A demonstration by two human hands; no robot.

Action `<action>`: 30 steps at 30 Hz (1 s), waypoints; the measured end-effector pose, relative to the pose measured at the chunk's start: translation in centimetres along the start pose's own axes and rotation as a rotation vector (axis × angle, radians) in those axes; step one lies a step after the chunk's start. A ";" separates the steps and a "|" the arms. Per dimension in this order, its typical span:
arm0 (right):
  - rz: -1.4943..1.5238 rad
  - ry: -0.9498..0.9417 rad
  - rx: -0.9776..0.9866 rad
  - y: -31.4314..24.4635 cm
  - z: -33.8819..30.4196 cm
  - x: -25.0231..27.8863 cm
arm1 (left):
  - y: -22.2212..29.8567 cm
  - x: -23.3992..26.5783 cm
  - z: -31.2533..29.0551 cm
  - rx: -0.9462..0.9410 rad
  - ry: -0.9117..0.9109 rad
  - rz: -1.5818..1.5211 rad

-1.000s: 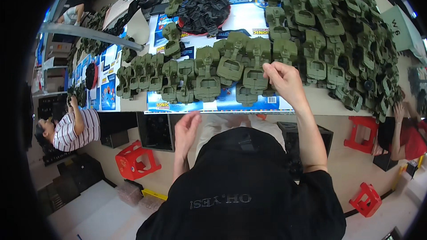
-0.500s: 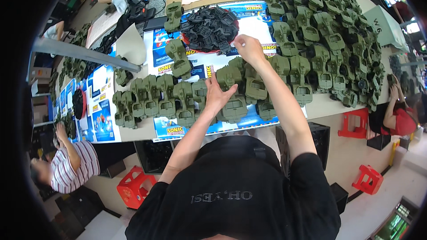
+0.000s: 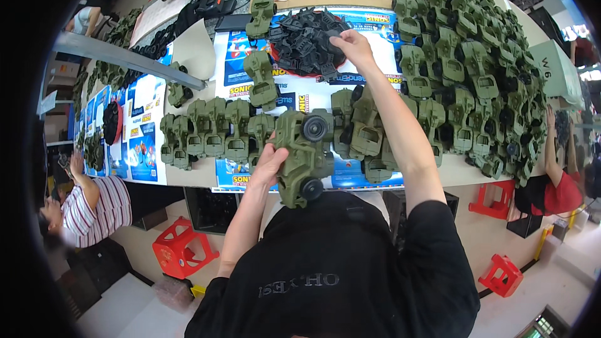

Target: The person assembles green plastic toy bodies with black wheels. They pick up a green body, attach a black wheel to each side, and place the assembled unit on a table. This process is repeated for multiple units.

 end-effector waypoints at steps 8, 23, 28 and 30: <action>0.759 -0.316 -0.348 -5.7 -16.9 1.8 | -1.0 -3.6 -0.7 0.013 -0.151 0.116; 0.847 -0.380 -0.046 -9.4 -23.8 2.7 | 1.4 -9.0 0.1 -0.050 -0.391 0.662; 0.591 -0.378 -0.023 -7.7 -24.8 2.5 | 2.7 -9.6 0.1 -0.099 -0.352 0.667; 0.430 -0.421 -0.021 -8.5 -24.8 3.0 | 3.1 -10.0 -0.1 -0.003 -0.327 0.595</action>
Point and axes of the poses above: each hand's wrist, its own z-axis towards the middle knuckle, its own x-axis out of the back of the hand, y = z × x, the point moved 7 cm from there along z, towards the middle knuckle, and after that the axes turned 12 degrees about z, right-handed, at the moved point
